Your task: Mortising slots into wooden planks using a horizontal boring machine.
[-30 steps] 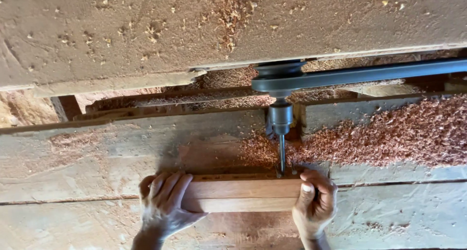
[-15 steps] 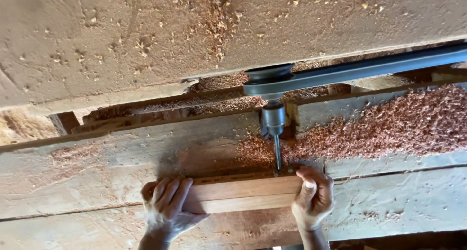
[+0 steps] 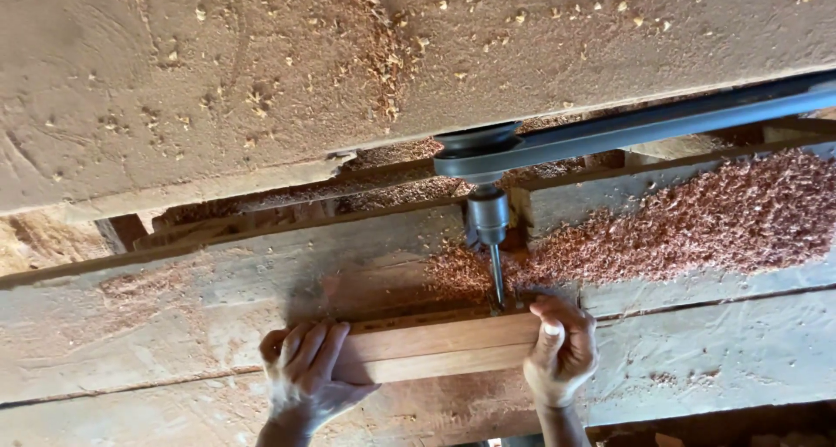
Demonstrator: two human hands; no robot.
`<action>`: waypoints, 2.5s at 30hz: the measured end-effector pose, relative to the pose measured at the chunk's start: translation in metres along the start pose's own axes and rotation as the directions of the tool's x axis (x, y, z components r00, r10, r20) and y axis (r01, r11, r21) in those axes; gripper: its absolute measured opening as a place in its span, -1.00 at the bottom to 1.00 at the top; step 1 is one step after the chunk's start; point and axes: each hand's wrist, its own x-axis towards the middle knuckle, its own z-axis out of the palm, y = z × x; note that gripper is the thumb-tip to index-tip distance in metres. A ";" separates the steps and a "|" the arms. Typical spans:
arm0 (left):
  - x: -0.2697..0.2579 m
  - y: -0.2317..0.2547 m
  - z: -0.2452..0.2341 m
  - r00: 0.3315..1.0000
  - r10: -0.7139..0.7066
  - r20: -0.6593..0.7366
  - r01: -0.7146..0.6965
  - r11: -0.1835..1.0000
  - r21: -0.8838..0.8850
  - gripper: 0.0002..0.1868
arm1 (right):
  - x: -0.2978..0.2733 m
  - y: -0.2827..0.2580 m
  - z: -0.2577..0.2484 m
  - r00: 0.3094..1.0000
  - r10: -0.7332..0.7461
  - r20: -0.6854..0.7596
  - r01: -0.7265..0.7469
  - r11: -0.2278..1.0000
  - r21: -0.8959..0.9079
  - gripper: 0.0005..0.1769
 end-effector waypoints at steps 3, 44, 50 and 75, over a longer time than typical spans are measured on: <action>0.014 0.006 -0.013 1.000 0.010 -0.006 -0.010 1.000 -0.012 -0.17 | -0.001 0.002 0.001 1.000 0.013 -0.014 -0.013 0.999 0.035 -0.77; -0.019 -0.013 0.017 1.000 0.030 0.006 -0.030 0.998 0.059 -0.01 | -0.006 0.011 0.000 1.000 0.011 -0.016 -0.009 0.995 0.099 -0.74; -0.013 -0.014 0.015 0.999 0.047 -0.025 -0.046 0.997 0.054 -0.07 | -0.005 0.009 0.003 0.999 0.026 -0.030 -0.021 0.988 0.150 -0.74; -0.021 -0.018 0.017 0.998 0.013 0.061 -0.017 0.999 0.050 -0.03 | -0.009 0.014 0.013 0.986 -0.053 -0.155 0.090 0.966 0.241 -0.85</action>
